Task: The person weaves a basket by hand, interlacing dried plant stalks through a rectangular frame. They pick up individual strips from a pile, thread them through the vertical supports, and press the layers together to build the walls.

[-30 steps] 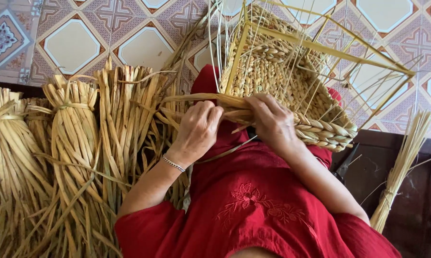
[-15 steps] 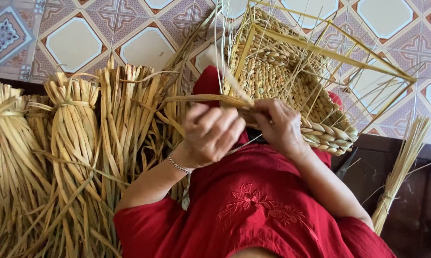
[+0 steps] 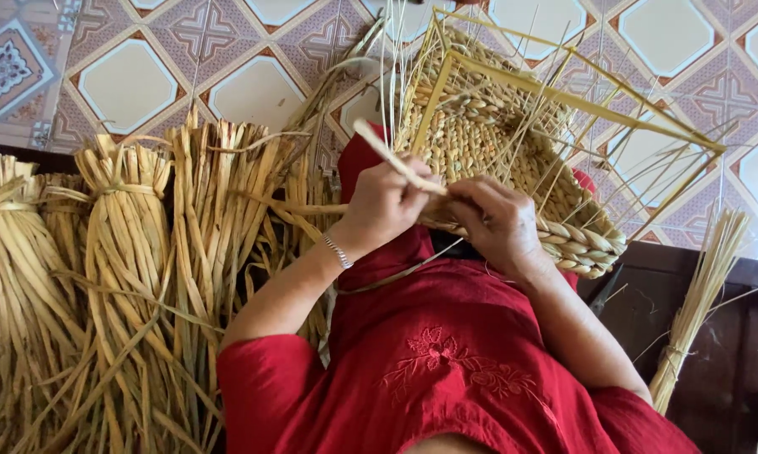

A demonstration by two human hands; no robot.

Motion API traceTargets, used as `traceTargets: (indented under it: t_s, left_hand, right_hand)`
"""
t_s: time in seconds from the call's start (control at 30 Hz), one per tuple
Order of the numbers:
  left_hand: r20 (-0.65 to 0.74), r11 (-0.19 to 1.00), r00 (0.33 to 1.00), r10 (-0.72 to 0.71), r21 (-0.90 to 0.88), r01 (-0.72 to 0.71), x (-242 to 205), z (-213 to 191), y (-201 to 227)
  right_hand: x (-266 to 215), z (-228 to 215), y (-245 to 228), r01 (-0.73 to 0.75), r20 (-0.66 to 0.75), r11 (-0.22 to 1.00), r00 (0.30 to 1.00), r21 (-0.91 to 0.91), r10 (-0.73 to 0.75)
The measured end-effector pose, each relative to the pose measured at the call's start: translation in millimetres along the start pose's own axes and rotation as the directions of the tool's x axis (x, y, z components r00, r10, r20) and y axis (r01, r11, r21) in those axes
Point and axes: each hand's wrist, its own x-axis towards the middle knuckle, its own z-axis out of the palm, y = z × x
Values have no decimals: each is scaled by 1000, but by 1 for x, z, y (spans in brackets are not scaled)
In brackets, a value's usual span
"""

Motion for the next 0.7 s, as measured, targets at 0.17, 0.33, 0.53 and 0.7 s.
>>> traceTargets:
  t_s: [0.17,0.33,0.53,0.7]
  left_hand:
    - [182,873,902,-391,-236,426,-36,-1,20]
    - [119,996,992,47,74,-57,-33,1,24]
    - [-18,837,986,164,532,-130,-6,-26,8]
    - [-20,965,997,-71,251,74,-10,-31,6]
  right_hand:
    - [3,16,4,-67,-63,998,996,9,68]
    - [5,27,13,-47,-43,990,998,-134,41]
    - [9,8,-7,170,65,975,985,-144,-162]
    - [4,25,-4,162,-68,969,982,-187,-177]
